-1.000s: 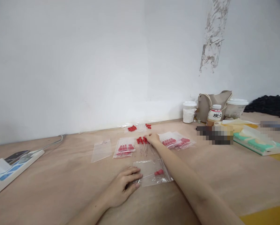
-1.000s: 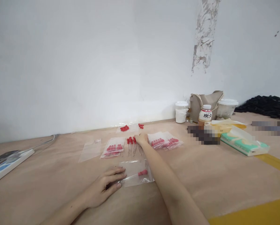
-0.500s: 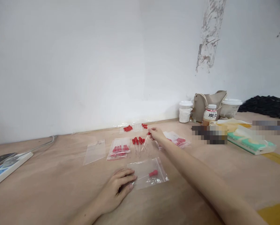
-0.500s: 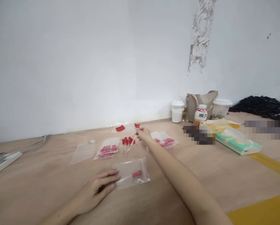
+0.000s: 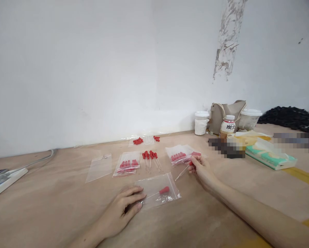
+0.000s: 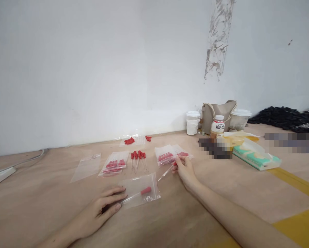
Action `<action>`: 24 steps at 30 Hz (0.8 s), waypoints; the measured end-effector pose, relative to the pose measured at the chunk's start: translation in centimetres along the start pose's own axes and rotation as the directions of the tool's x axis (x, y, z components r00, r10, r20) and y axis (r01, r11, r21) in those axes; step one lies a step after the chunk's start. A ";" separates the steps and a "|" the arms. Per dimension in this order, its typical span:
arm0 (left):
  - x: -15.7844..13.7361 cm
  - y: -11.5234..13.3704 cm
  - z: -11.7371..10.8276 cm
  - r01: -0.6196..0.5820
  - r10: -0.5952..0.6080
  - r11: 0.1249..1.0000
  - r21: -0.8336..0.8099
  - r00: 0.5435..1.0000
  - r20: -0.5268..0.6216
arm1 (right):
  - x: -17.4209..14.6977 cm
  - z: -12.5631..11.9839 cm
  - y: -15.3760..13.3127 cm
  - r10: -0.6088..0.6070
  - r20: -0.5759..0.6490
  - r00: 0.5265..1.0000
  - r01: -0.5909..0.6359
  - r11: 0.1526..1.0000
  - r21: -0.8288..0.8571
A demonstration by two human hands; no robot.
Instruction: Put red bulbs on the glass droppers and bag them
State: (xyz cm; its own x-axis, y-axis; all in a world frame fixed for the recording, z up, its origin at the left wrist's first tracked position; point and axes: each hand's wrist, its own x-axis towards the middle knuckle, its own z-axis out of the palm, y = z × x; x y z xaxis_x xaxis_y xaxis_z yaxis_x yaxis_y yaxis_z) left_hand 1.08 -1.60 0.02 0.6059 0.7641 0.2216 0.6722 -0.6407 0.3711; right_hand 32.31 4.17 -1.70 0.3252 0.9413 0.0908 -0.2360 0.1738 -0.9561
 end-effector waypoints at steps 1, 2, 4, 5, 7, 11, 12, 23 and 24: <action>0.0 0.0 0.0 0.002 -0.002 1.000 -0.005 1.000 0.001 | -0.2 0.3 0.1 0.023 0.006 1.000 -0.023 1.000 0.017; 0.0 0.0 0.0 0.002 -0.002 1.000 -0.010 1.000 -0.002 | -0.4 0.5 0.2 0.047 0.015 0.999 -0.048 0.998 0.038; 0.0 0.1 0.0 0.001 -0.001 1.000 -0.022 1.000 -0.007 | -0.9 1.0 0.2 0.100 0.037 0.994 -0.103 0.991 0.083; 0.0 0.1 0.0 0.001 -0.001 1.000 -0.025 1.000 -0.005 | -1.2 1.2 0.1 0.133 0.052 0.990 -0.138 0.985 0.104; 0.0 0.1 -0.1 0.002 -0.002 1.000 -0.022 1.000 0.009 | -2.0 1.5 0.0 0.206 0.116 0.972 -0.221 0.967 0.130; 0.0 0.2 -0.1 0.010 -0.010 1.000 0.002 1.000 0.010 | -3.2 1.7 -0.5 0.302 0.267 0.915 -0.334 0.939 0.084; 0.0 0.2 -0.1 0.012 -0.012 1.000 0.005 1.000 0.004 | -3.3 1.6 -0.7 0.307 0.277 0.910 -0.337 0.939 0.067; 0.0 0.3 -0.2 0.020 -0.020 1.000 -0.011 1.000 -0.002 | -3.2 0.7 0.3 0.129 0.486 0.865 0.021 0.957 -0.291; 0.0 0.3 -0.2 0.018 -0.018 1.000 -0.012 1.000 -0.002 | -3.2 0.9 0.5 0.093 0.502 0.860 0.101 0.933 -0.346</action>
State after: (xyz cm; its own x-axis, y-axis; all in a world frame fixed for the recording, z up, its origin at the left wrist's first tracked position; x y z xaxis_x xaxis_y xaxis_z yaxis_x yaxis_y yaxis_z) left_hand 1.19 -1.82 0.31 0.5928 0.7757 0.2166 0.6778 -0.6257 0.3861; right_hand 30.35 1.45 -2.21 -0.2021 0.9708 0.1292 0.1298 0.1573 -0.9790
